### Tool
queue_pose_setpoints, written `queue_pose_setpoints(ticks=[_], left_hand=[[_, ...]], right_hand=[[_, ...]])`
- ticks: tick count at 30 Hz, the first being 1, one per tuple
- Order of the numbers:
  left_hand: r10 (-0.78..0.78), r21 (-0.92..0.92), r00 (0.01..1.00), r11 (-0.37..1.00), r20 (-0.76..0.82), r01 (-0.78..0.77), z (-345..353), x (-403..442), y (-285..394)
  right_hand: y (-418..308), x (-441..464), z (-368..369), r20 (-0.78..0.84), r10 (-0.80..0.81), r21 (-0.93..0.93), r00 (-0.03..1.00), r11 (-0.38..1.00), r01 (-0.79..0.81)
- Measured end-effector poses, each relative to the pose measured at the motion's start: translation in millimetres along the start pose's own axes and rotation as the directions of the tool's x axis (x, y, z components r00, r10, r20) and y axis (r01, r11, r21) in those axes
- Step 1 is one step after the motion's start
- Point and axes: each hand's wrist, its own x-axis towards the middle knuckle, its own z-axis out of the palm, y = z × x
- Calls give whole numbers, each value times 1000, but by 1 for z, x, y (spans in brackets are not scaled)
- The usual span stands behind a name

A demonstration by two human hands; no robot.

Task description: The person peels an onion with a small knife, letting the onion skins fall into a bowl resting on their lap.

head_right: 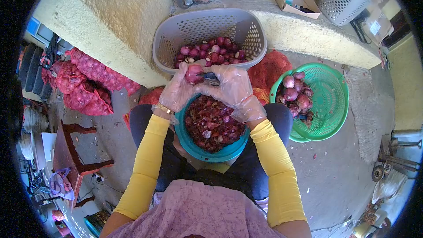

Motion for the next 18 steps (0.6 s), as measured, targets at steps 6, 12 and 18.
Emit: queue_pose_setpoints(ticks=[6, 12, 18], left_hand=[[-61, -1, 997, 998, 53, 61, -6, 2, -5], [-59, -5, 998, 998, 38, 59, -6, 2, -7], [-56, -5, 997, 998, 54, 56, -14, 3, -9]], right_hand=[[4, 0, 5, 20, 22, -33, 1000, 999, -22], [7, 0, 7, 46, 42, -7, 998, 999, -42], [9, 0, 10, 41, 40, 6, 998, 999, -40]])
